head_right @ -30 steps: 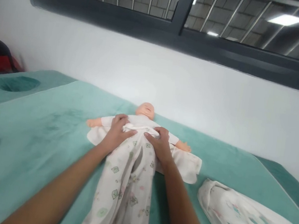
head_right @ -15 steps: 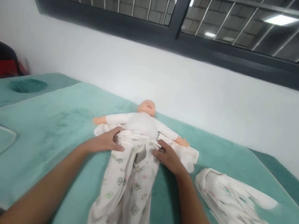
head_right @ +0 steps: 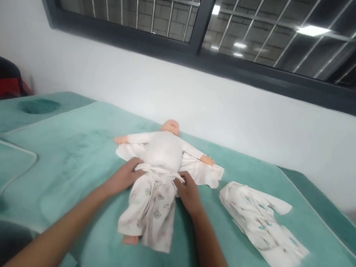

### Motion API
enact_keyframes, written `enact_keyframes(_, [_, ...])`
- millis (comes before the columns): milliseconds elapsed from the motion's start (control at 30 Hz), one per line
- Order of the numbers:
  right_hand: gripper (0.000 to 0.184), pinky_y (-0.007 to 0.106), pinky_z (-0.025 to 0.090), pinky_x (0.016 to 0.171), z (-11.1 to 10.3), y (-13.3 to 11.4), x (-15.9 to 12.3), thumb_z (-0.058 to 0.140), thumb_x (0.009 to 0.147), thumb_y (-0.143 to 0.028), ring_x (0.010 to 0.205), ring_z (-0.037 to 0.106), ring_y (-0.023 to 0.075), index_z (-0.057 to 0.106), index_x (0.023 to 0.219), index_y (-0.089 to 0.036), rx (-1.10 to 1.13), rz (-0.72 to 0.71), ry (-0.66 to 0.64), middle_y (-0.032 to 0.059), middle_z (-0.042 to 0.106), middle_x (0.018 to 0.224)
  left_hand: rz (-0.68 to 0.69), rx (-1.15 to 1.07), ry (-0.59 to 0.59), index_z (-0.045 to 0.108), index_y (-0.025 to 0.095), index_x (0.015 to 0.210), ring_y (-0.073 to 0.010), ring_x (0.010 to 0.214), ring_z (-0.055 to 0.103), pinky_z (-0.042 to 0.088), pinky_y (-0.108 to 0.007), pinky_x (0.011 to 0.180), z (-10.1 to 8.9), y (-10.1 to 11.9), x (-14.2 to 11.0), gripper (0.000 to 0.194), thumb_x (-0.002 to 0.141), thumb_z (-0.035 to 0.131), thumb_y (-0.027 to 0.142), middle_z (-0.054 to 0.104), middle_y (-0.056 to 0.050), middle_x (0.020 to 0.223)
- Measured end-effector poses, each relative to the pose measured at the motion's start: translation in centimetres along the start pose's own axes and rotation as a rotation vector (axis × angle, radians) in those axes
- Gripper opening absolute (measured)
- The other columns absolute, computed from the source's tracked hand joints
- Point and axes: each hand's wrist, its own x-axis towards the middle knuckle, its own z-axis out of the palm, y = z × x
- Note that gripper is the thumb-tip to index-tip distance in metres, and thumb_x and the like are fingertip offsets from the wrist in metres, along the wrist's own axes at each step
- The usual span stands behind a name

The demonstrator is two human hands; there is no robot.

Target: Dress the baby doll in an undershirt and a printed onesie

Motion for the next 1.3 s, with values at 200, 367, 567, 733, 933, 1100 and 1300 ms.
enact_keyframes(200, [0.019,0.029,0.043,0.070,-0.6,-0.2,-2.6,0.065,0.076,-0.042,0.078,0.057,0.0199,0.065,0.075,-0.023,0.040,-0.069,-0.274,-0.0010,0.065,0.079,0.225,0.019,-0.166,0.061,0.020,0.093,-0.0203,0.096,0.055,0.045,-0.030,0.083,-1.7,0.4,-2.7,0.034,0.075,0.069,0.048,0.056,-0.004,0.106])
enact_keyframes(367, [0.030,0.027,0.039,0.060,0.0,0.1,-3.1,0.059,0.082,-0.046,0.064,0.051,0.0154,0.062,0.075,-0.017,0.205,0.073,-0.101,-0.0017,0.060,0.067,0.080,0.185,0.039,0.059,0.021,0.080,-0.0205,0.079,0.058,0.041,-0.030,0.072,0.1,1.3,-3.7,0.025,0.088,0.051,0.043,0.063,-0.001,0.079])
enact_keyframes(567, [0.075,0.037,0.049,0.088,-1.6,-1.7,-8.1,0.081,0.065,-0.040,0.108,0.058,0.0276,0.050,0.131,-0.024,0.112,-0.050,-0.352,0.0070,0.062,0.121,0.079,-0.073,-0.140,0.048,0.025,0.131,-0.0254,0.110,0.056,0.048,-0.036,0.090,-0.3,1.4,-7.2,0.066,0.072,0.072,0.041,0.056,-0.007,0.124])
enact_keyframes(733, [0.122,0.052,0.034,0.108,-0.1,-1.1,-11.9,0.092,0.041,-0.040,0.132,0.039,0.0394,0.032,0.145,-0.021,-0.154,-0.184,-0.221,0.0181,0.041,0.143,0.239,0.164,-0.263,0.023,0.032,0.150,-0.0369,0.133,0.037,0.043,-0.050,0.103,0.3,0.8,-10.4,0.121,0.049,0.087,0.048,0.029,-0.014,0.148])
enact_keyframes(933, [0.064,0.044,0.046,0.089,0.5,-0.5,-11.9,0.071,0.062,-0.024,0.103,0.056,0.0314,0.051,0.122,-0.021,-0.266,-0.192,-0.147,0.0103,0.060,0.111,0.377,0.495,-0.003,0.038,0.028,0.144,-0.0405,0.116,0.048,0.043,-0.056,0.094,3.6,0.8,-11.2,0.108,0.049,0.086,0.043,0.045,-0.018,0.131])
enact_keyframes(1100, [0.044,0.038,0.043,0.089,-0.5,-1.3,-11.4,0.060,0.065,-0.017,0.104,0.055,0.0282,0.058,0.108,-0.021,-0.366,-0.171,-0.185,0.0082,0.064,0.108,0.404,0.577,0.014,0.037,0.029,0.145,-0.0332,0.102,0.055,0.046,-0.049,0.087,3.5,1.5,-11.2,0.085,0.066,0.069,0.026,0.055,-0.014,0.114])
enact_keyframes(1300, [0.043,0.034,0.042,0.080,-0.6,-2.4,-12.2,0.050,0.059,-0.008,0.092,0.056,0.0255,0.058,0.099,-0.022,-0.462,-0.083,-0.152,0.0054,0.066,0.092,0.316,0.424,-0.048,0.030,0.033,0.148,-0.0304,0.113,0.055,0.047,-0.048,0.094,2.7,1.9,-11.8,0.090,0.067,0.055,0.003,0.054,-0.010,0.133])
